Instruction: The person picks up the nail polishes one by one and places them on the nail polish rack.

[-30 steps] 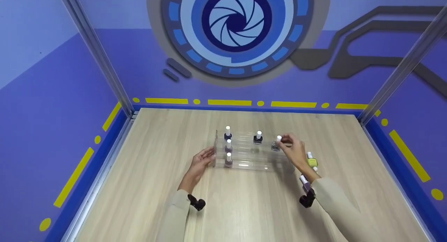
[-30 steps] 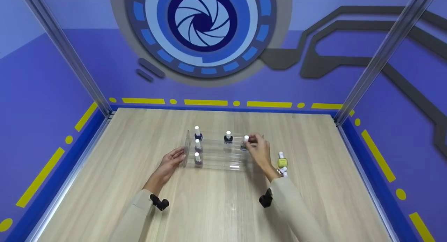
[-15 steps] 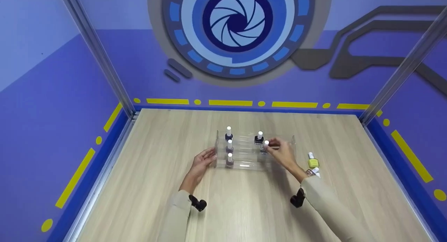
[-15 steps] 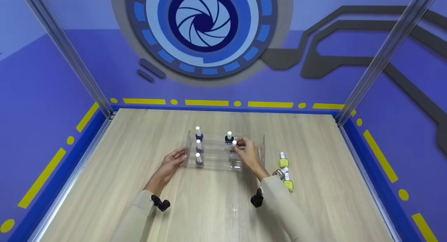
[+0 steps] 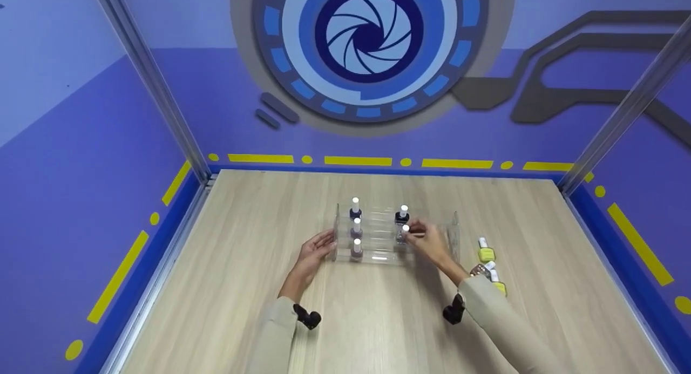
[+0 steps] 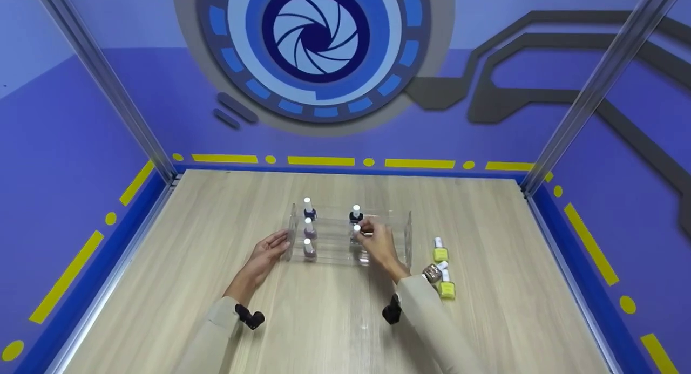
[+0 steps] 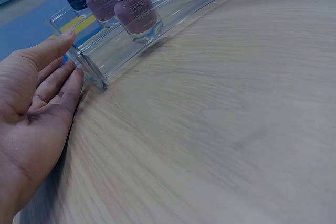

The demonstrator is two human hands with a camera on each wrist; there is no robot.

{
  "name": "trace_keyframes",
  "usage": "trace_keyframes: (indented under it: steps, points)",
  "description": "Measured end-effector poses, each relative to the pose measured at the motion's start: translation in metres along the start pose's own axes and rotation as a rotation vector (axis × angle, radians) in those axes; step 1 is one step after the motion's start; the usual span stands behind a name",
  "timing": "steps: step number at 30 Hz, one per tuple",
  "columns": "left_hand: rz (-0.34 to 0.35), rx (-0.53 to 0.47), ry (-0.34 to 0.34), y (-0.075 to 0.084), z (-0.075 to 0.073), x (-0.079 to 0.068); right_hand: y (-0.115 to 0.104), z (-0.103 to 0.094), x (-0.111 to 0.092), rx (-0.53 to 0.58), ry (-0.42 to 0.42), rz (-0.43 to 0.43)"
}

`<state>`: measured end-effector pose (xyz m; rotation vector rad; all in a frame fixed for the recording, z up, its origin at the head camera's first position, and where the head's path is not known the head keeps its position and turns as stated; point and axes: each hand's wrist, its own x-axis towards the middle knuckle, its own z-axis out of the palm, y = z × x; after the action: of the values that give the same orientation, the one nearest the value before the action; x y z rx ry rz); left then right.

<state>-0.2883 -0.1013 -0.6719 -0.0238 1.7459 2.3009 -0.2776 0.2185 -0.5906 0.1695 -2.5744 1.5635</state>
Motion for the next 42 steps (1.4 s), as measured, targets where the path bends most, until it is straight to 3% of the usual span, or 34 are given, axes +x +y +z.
trace_keyframes:
  steps: [7,13,24,29,34,42]
  points:
    - [-0.012,0.013,-0.009,0.002,-0.002,0.0,0.002,0.0,0.002,0.012,-0.017,-0.008]
    - [0.009,0.019,0.006,0.002,-0.004,-0.001,-0.003,-0.011,0.001,-0.008,-0.066,-0.038]
    - [0.004,0.014,-0.018,0.001,0.001,0.001,0.014,-0.072,-0.013,-0.176,0.011,-0.039]
    - [0.004,0.021,-0.019,0.003,0.001,0.001,0.024,-0.102,-0.024,-0.196,-0.001,0.021]
    - [0.001,0.017,-0.014,0.003,0.001,0.001,0.034,-0.129,-0.036,-0.302,-0.032,0.109]
    - [-0.014,0.018,-0.019,0.002,-0.001,-0.001,0.048,-0.151,-0.052,-0.474,-0.031,0.181]
